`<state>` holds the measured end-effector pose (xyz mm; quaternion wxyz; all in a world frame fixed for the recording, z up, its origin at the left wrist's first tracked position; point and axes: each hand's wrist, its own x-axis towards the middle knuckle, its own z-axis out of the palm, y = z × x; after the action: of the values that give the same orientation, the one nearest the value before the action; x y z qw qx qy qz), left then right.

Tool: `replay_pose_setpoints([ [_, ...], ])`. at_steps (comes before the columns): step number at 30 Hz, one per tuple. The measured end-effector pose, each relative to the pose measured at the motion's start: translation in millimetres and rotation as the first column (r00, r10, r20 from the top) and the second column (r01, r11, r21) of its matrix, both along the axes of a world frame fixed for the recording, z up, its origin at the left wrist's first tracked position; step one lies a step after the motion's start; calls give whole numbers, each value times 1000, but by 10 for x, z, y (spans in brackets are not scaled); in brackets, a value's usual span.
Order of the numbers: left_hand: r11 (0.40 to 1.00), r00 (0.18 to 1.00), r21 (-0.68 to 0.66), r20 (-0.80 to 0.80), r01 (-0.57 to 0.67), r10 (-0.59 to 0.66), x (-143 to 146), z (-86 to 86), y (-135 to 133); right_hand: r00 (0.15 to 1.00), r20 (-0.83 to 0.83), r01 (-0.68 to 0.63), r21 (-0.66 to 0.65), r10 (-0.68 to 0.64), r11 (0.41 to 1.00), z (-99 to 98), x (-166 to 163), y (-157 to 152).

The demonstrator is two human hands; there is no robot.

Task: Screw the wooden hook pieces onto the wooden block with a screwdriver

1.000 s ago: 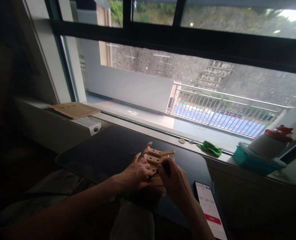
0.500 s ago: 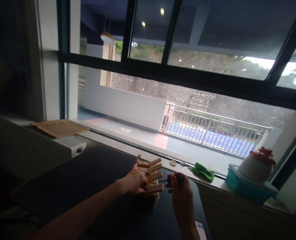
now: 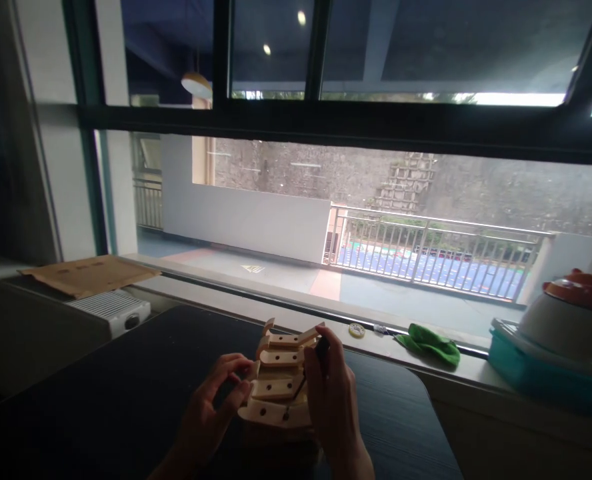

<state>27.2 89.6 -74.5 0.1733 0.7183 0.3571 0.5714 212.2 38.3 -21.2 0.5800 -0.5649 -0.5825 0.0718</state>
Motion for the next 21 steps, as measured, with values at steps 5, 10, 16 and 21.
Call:
replay_pose_setpoints([
  [5, 999, 1000, 31, -21, 20, -19, -49, -21, -75, 997, 80, 17, 70, -23, 997, -12, -38, -98],
  [10, 999, 998, -4, -59, 33, -33, -59, -66, -186, 989, 150, -19, 60, 10, 998, -8, -62, -129],
  [16, 998, 999, -66, -25, 18, -20, -36, -154, -287, 990, 140, 9, 58, -17, 998, -47, -82, -121],
  [21, 991, 1000, -131, -31, -2, -2, 15, -188, -311, 991, 136, -9, 69, 0, 998, -63, -80, -114],
])
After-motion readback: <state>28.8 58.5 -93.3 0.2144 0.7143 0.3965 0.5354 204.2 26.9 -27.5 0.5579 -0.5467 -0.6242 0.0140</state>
